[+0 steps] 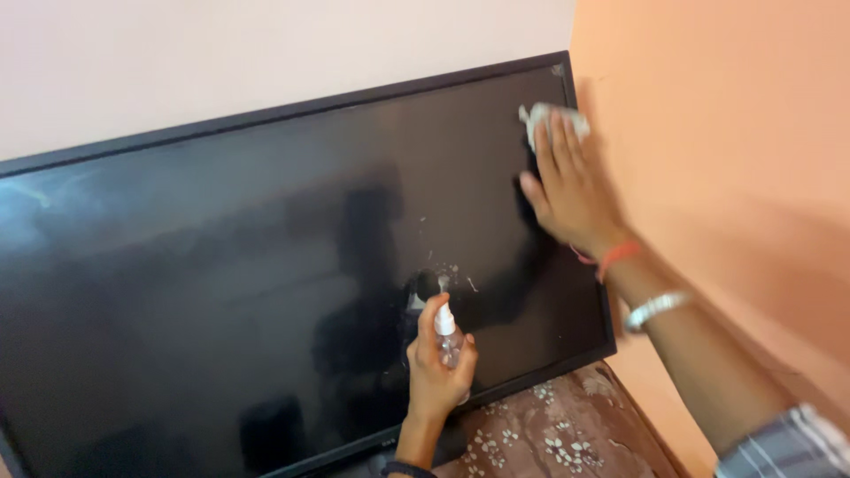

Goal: The person sprays a cleaning solution onto a flat-screen TV and wipes the screen with a white cloth. They repeatedly spray and wipe different areas of the screen, focusing on removing smudges and residue.

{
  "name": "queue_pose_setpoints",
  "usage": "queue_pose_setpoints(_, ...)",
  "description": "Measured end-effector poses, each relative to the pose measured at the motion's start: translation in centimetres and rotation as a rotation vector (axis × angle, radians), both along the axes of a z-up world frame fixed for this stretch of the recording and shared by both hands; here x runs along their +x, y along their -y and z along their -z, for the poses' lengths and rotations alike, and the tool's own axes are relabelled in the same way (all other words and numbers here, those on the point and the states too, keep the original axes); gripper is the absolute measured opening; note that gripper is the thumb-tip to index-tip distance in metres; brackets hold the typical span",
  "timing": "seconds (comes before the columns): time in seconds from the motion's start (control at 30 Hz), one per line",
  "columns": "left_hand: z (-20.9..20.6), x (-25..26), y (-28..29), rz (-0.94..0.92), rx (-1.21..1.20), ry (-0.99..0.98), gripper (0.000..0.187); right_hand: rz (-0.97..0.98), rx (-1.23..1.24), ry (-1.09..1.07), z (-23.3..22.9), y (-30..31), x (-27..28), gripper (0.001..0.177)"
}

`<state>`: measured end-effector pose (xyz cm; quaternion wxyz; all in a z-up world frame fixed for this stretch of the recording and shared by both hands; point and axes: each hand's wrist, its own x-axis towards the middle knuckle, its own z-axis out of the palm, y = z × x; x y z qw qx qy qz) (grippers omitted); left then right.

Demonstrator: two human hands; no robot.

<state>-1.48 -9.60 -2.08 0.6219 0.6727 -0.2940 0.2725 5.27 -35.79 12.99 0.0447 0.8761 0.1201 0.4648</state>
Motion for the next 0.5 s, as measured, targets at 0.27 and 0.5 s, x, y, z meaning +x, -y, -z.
queue_pose_setpoints(0.27,0.0,-0.3,0.3,-0.014,-0.007,-0.031,0.060,-0.006,-0.057,-0.183,16.7,1.5,-11.4,0.074)
queue_pose_setpoints(0.5,0.0,-0.5,0.3,-0.019,0.015,-0.056,0.061,-0.059,0.040,-0.093,14.7,1.1,-9.3,0.071)
